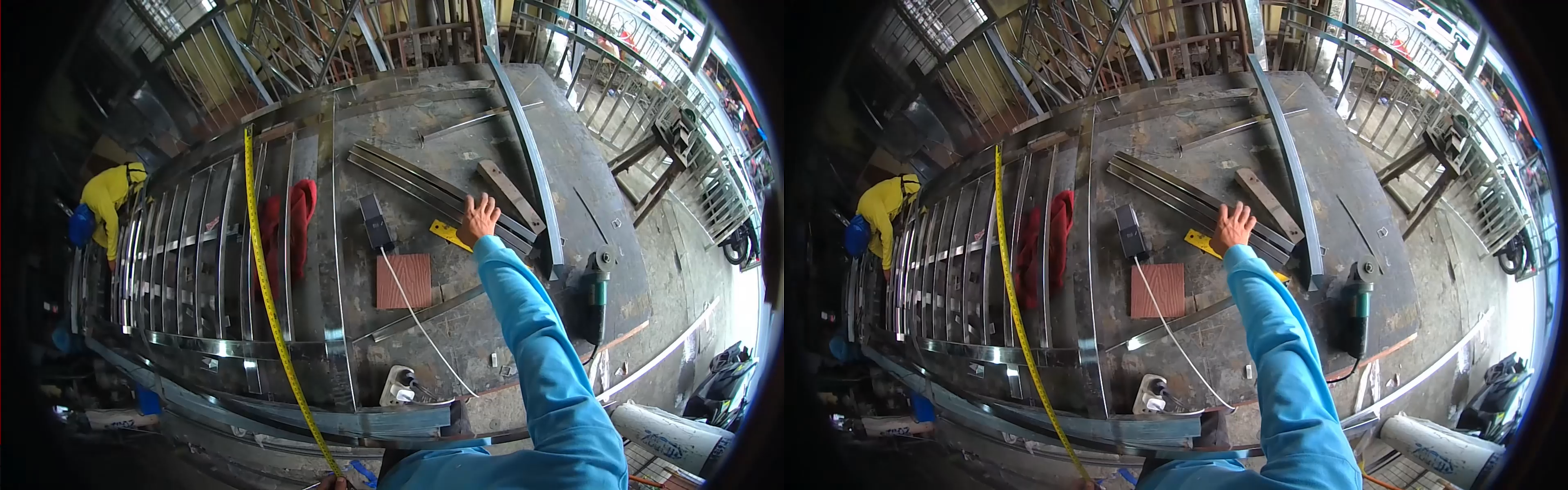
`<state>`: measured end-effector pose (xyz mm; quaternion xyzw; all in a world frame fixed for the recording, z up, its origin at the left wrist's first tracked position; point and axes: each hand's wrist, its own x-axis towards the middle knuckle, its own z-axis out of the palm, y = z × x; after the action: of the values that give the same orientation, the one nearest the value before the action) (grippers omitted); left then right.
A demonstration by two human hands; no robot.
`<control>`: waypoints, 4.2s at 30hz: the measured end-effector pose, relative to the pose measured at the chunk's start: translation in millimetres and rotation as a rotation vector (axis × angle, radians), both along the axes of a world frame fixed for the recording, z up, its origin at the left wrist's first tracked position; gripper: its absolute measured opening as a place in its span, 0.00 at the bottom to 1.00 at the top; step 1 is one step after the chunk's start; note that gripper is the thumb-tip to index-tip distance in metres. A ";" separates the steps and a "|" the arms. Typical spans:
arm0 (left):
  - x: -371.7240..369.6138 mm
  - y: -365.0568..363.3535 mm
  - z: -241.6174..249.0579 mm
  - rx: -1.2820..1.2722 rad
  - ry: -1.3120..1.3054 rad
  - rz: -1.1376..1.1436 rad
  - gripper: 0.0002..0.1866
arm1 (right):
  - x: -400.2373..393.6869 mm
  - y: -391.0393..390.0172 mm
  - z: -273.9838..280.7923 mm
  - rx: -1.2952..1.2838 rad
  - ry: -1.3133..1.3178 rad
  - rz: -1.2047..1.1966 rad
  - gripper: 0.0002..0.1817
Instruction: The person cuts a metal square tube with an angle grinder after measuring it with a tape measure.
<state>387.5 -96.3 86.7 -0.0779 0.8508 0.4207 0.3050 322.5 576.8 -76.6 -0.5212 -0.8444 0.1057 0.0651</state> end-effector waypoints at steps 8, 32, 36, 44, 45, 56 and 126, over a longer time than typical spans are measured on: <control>3.5 48.4 36.2 0.010 -0.057 0.113 0.11 | 4.0 16.9 -33.3 -0.094 0.076 0.037 0.49; 11.4 58.3 38.3 -0.155 -0.122 0.202 0.08 | 15.7 5.1 -9.6 -0.094 -0.151 0.008 0.47; 25.1 -37.4 -37.2 0.004 0.079 0.096 0.09 | 38.7 36.4 22.4 -0.389 -0.018 0.035 0.45; 34.1 6.7 -17.3 -0.165 0.149 0.040 0.09 | 74.9 70.3 -4.1 -0.560 0.174 0.063 0.30; 32.4 21.3 -4.9 -0.175 0.150 0.012 0.09 | 73.8 68.5 0.2 -0.595 0.176 0.017 0.30; 35.1 87.4 40.4 -0.219 0.110 0.145 0.12 | 74.1 65.7 3.4 -0.540 0.134 0.040 0.32; 52.0 68.0 16.7 -0.304 0.600 -0.520 0.10 | 41.7 53.9 -14.2 -0.382 0.048 -0.012 0.35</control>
<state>439.5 -28.3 103.3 0.2209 0.9457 0.2035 0.1245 364.1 630.7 -90.9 -0.5264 -0.8040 0.2760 -0.0145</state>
